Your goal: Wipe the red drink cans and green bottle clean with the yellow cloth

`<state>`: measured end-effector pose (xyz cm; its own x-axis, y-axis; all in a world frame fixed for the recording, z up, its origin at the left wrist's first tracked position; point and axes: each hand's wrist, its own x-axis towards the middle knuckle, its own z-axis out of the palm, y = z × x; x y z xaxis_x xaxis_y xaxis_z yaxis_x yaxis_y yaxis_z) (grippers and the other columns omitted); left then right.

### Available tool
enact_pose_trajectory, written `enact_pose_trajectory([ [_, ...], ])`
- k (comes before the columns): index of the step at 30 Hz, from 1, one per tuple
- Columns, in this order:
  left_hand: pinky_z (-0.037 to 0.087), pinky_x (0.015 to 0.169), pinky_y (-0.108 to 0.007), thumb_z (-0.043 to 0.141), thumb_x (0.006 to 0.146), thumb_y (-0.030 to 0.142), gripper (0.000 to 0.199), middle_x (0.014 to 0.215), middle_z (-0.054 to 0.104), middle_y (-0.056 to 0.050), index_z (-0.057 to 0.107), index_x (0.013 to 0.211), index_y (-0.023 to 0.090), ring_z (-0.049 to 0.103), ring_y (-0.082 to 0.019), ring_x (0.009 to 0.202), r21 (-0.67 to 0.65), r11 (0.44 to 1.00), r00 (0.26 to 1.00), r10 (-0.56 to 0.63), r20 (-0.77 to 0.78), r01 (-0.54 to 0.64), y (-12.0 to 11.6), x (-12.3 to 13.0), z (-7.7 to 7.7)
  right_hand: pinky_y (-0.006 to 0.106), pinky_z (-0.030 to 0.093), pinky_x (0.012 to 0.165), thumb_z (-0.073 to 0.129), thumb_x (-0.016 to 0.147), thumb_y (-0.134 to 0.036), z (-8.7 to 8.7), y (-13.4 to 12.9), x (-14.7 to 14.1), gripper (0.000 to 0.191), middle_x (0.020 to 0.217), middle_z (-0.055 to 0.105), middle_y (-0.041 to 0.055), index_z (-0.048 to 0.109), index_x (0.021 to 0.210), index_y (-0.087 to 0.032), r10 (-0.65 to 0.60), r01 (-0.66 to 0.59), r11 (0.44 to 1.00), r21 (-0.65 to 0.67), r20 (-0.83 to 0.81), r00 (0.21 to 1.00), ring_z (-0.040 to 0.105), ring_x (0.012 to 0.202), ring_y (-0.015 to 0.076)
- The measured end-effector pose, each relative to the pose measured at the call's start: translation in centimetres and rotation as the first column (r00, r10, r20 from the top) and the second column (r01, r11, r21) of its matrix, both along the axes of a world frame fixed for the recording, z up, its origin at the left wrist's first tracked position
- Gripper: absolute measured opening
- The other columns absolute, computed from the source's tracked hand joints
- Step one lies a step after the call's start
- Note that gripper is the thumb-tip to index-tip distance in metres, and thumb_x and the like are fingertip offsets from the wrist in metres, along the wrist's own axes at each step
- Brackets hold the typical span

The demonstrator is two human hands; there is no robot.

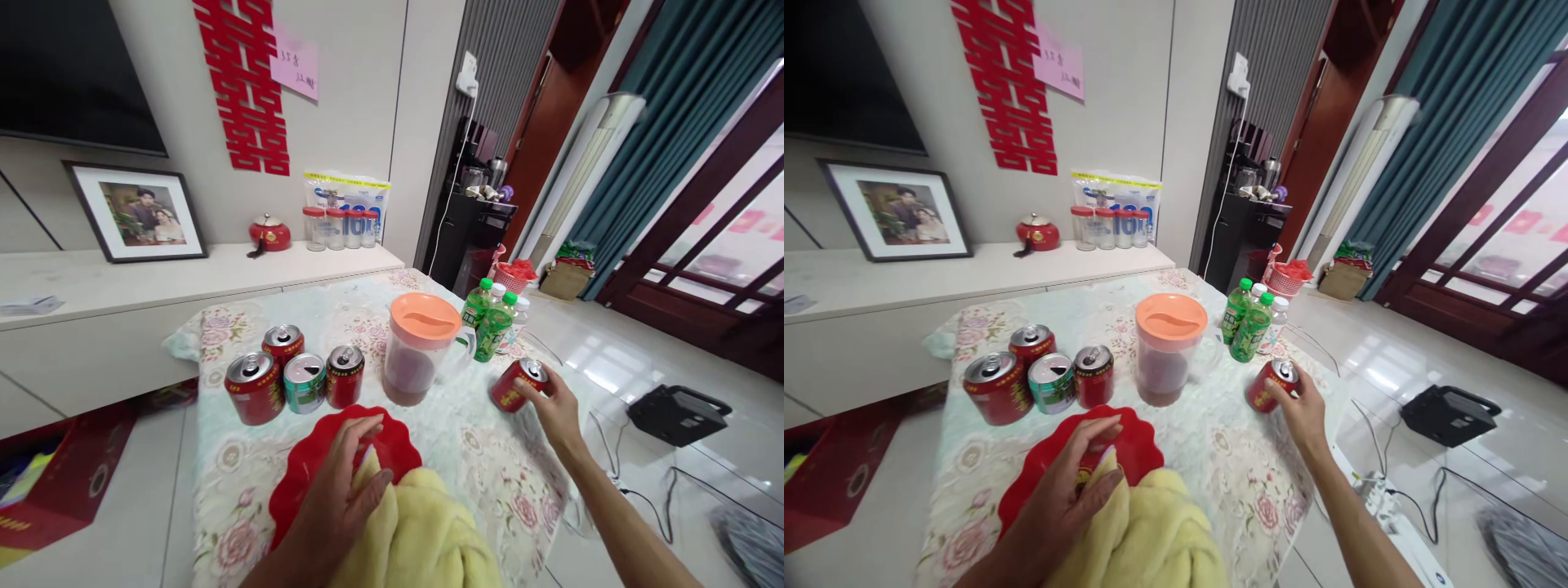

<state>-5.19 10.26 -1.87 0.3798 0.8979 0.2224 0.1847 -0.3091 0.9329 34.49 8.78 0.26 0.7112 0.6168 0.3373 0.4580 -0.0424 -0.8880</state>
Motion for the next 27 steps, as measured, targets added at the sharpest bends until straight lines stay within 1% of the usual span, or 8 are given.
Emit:
enact_pose_trajectory([
  [2,0.056,0.108,-0.052,0.066,0.093,0.042,0.05,0.138,0.065,-0.015,0.058,0.14,0.026,0.065,-0.032,0.129,-0.013,1.0,1.0,0.003,-0.002,-0.003,0.1,0.0,0.4,0.05,0.057,0.095,0.081,0.083,-0.048,-0.5,1.6,2.8,0.052,0.117,0.073,0.0097,0.068,0.122,-0.017,-0.009,0.009,1.0,-0.013,0.016,1.0,0.07,0.105,0.0273],
  [3,0.058,0.107,-0.051,0.066,0.093,0.041,0.05,0.137,0.066,-0.015,0.058,0.139,0.026,0.066,-0.032,0.127,-0.013,1.0,1.0,0.008,-0.001,-0.008,0.1,0.0,0.6,0.047,0.059,0.092,0.073,0.093,-0.044,-0.6,2.4,4.0,0.041,0.12,0.071,0.0086,0.066,0.124,-0.017,-0.012,0.013,1.0,-0.023,0.025,1.0,0.07,0.104,0.0239],
  [4,0.059,0.105,-0.051,0.066,0.092,0.04,0.049,0.136,0.067,-0.015,0.059,0.138,0.025,0.067,-0.032,0.126,-0.008,1.0,1.0,0.016,-0.002,-0.016,0.2,0.1,0.7,0.045,0.06,0.09,0.069,0.097,-0.041,-0.6,3.1,5.1,0.037,0.122,0.07,0.0084,0.065,0.126,-0.017,-0.027,0.028,0.999,-0.027,0.037,0.999,0.07,0.104,0.0229],
  [7,0.061,0.101,-0.05,0.067,0.091,0.038,0.047,0.132,0.069,-0.015,0.061,0.136,0.024,0.07,-0.032,0.121,0.023,0.999,1.0,0.025,-0.018,-0.025,0.3,0.3,0.9,0.046,0.06,0.091,0.068,0.099,-0.039,-0.4,5.1,7.4,0.037,0.128,0.067,0.0091,0.064,0.129,-0.018,-0.055,0.059,0.998,-0.039,0.097,0.994,0.069,0.108,0.0236],
  [10,0.063,0.099,-0.047,0.067,0.092,0.037,0.046,0.133,0.069,-0.014,0.061,0.136,0.027,0.071,-0.031,0.119,0.053,0.998,0.999,0.03,-0.018,-0.029,0.4,0.4,0.5,0.048,0.059,0.094,0.068,0.098,-0.039,-0.1,6.5,8.9,0.038,0.13,0.067,0.0095,0.064,0.129,-0.018,-0.07,0.079,0.996,-0.048,0.159,0.985,0.068,0.111,0.0249],
  [14,0.063,0.099,-0.044,0.065,0.095,0.038,0.046,0.137,0.067,-0.012,0.058,0.14,0.031,0.071,-0.03,0.121,0.04,0.998,0.998,0.047,-0.031,-0.046,0.3,0.2,-0.3,0.048,0.058,0.095,0.068,0.098,-0.039,-0.1,7.5,10.1,0.038,0.131,0.066,0.0097,0.064,0.13,-0.018,-0.079,0.095,0.993,-0.07,0.196,0.977,0.068,0.113,0.0254],
  [19,0.064,0.099,-0.04,0.065,0.096,0.036,0.047,0.141,0.066,-0.01,0.053,0.142,0.034,0.07,-0.029,0.125,0.065,0.997,0.996,-0.027,-0.083,0.033,0.6,-0.3,-1.1,0.049,0.058,0.096,0.068,0.098,-0.039,-0.6,7.9,11.0,0.04,0.134,0.065,0.0102,0.063,0.132,-0.019,-0.049,0.068,0.993,-0.092,0.193,0.98,0.067,0.115,0.0259],
  [27,0.065,0.097,-0.038,0.06,0.099,0.036,0.043,0.141,0.066,-0.01,0.052,0.141,0.032,0.07,-0.027,0.125,0.127,0.991,0.987,-0.03,-0.159,0.051,0.7,-0.2,-0.8,0.051,0.057,0.097,0.068,0.098,-0.038,-0.7,7.5,10.9,0.043,0.138,0.063,0.0111,0.061,0.136,-0.019,0.006,0.001,0.997,-0.075,0.087,0.996,0.066,0.118,0.0269],
])
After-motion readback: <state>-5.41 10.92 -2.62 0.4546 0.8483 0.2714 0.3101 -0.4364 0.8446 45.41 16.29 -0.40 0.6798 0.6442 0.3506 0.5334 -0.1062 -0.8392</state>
